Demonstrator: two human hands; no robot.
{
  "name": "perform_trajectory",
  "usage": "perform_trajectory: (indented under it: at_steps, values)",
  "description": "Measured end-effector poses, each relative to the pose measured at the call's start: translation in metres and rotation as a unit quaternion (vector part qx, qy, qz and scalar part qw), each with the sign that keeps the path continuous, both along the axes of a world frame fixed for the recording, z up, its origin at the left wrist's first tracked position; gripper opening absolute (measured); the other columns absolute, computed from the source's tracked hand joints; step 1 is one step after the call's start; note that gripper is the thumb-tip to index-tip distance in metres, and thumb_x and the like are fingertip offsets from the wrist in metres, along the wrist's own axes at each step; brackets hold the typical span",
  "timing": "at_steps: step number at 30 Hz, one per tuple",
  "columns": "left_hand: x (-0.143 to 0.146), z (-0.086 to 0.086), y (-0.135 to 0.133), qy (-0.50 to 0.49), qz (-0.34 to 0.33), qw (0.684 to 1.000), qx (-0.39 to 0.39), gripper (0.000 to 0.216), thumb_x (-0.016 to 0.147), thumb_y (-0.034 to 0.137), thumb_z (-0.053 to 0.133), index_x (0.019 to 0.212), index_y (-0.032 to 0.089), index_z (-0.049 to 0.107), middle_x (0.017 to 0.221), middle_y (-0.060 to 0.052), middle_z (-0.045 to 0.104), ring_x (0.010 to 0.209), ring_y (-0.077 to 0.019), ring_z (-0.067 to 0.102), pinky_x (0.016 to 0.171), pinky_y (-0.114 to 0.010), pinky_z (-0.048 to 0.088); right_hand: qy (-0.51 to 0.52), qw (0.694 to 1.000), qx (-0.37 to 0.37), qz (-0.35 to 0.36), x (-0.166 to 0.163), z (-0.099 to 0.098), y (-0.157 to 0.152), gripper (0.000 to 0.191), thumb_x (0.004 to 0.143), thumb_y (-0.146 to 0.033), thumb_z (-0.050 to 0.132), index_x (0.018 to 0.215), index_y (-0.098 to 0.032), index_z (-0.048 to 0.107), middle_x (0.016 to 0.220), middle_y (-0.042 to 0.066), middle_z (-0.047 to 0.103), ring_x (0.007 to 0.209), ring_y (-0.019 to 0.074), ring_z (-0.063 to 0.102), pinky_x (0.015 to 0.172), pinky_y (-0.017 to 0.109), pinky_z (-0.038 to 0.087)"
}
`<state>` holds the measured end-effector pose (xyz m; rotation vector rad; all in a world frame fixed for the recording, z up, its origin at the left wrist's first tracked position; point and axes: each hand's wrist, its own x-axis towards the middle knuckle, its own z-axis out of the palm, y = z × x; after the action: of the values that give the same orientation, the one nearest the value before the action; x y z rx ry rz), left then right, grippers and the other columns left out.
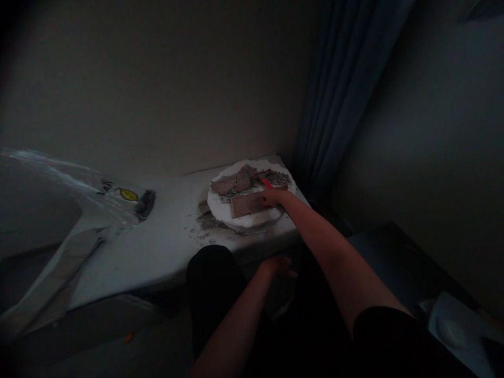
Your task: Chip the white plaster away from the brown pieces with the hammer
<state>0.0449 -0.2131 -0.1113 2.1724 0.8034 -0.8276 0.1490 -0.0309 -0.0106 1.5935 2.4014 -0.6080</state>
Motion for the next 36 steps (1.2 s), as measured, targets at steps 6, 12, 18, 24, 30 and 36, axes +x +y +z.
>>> perform_trajectory:
  at_steps: [6,12,18,24,30,36]
  values:
    - [-0.002,0.010,-0.001,0.006,0.005,1.000,0.001,0.059,0.090,0.055,0.059,0.132,0.014,0.063,0.137,-0.016,0.063,0.123,-0.0320,0.063,0.096,-0.034,0.053,0.003,1.000,0.002,0.012,0.002,0.000,0.001,0.026,0.087,-0.018,0.056,0.106,-0.011,0.073,0.099,0.010,0.074,0.076,0.0139,0.059,0.067,0.022,0.040]
    - [-0.003,0.007,-0.001,-0.001,0.009,1.000,0.006,0.057,0.089,0.057,0.060,0.130,0.017,0.064,0.137,-0.015,0.063,0.122,-0.0319,0.063,0.096,-0.036,0.053,0.009,1.000,-0.002,0.021,0.004,-0.002,0.001,0.024,0.088,-0.017,0.055,0.103,-0.012,0.073,0.096,0.008,0.074,0.072,0.0118,0.056,0.065,0.021,0.038]
    - [-0.001,0.000,0.000,0.006,0.002,1.000,0.006,0.060,0.089,0.059,0.059,0.133,0.019,0.062,0.141,-0.012,0.061,0.126,-0.0302,0.061,0.099,-0.034,0.052,0.017,0.999,0.015,0.026,0.006,-0.005,0.002,0.019,0.088,-0.018,0.058,0.102,-0.013,0.071,0.098,0.007,0.073,0.077,0.0128,0.057,0.063,0.021,0.036]
    - [-0.002,0.009,0.000,0.002,0.008,1.000,0.006,0.058,0.090,0.056,0.060,0.133,0.016,0.061,0.139,-0.013,0.062,0.125,-0.0304,0.062,0.100,-0.035,0.052,0.011,0.999,0.033,0.015,0.005,-0.008,0.002,0.019,0.089,-0.022,0.060,0.101,-0.014,0.072,0.095,0.008,0.073,0.075,0.0152,0.059,0.062,0.024,0.037]
    - [-0.003,0.014,0.002,-0.011,0.023,1.000,0.010,0.056,0.090,0.051,0.062,0.135,0.018,0.058,0.141,-0.012,0.061,0.127,-0.0290,0.061,0.100,-0.033,0.052,0.007,0.998,0.056,0.009,0.007,-0.012,-0.002,0.023,0.091,-0.026,0.061,0.108,-0.014,0.070,0.106,0.011,0.072,0.085,0.0182,0.062,0.067,0.024,0.039]
    - [-0.005,0.012,0.001,-0.007,0.018,1.000,0.016,0.060,0.090,0.054,0.061,0.137,0.018,0.056,0.142,-0.013,0.060,0.126,-0.0297,0.061,0.099,-0.034,0.052,0.017,0.998,0.052,0.012,0.007,-0.012,-0.001,0.023,0.090,-0.022,0.062,0.110,-0.015,0.070,0.102,0.009,0.074,0.084,0.0170,0.063,0.069,0.023,0.041]
